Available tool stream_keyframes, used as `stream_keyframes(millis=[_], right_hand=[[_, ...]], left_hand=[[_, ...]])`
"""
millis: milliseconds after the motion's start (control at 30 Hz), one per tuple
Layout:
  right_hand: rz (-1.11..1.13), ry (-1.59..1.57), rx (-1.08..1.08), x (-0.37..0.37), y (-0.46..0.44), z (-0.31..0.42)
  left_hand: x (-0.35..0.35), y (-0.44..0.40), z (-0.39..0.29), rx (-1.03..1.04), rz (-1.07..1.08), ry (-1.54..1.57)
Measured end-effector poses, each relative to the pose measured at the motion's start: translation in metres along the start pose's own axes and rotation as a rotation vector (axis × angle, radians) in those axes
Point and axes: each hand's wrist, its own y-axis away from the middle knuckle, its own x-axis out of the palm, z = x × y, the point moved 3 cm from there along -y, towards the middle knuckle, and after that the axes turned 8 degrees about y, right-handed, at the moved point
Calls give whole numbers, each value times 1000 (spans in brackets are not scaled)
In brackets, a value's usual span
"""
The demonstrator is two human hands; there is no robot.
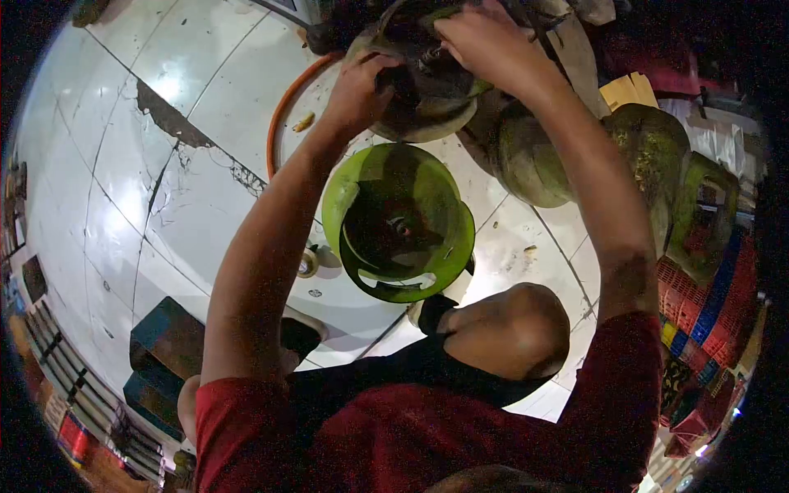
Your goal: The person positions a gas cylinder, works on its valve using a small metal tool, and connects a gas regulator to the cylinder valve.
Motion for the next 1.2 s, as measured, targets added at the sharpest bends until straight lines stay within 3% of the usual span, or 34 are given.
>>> stream_keyframes(millis=[233, 333, 500, 633, 733, 800, 867, 900, 1000, 1200], right_hand=[[191, 118, -106, 26, -17, -14], [210, -194, -52, 57, -17, -32], [166, -175, 13, 55, -11, -29], [365, -213, 65, 33, -9, -25], [156, 55, -217, 45, -20, -20], [173, 211, -266, 14, -15, -3], [200, 553, -355, -22, -11, 9], [201, 557, -359, -15, -12, 4], [342, -285, 8, 21, -15, -22], [303, -293, 43, 28, -5, -22]], left_hand=[[1, 2, 1, 24, -10, -3], [2, 3, 3, -38, 8, -44], [2, 6, -9, -90, 1, -92], [8, 2, 11, -82, 80, 103], [18, -1, 34, -179, 37, 349], [19, 8, 33, -244, 22, 481], [13, 8, 16, -189, 112, 118], [11, 7, 11, -157, 149, -65], [7, 5, 0, -84, 79, -54], [13, 8, 13, -15, -2, -80]])
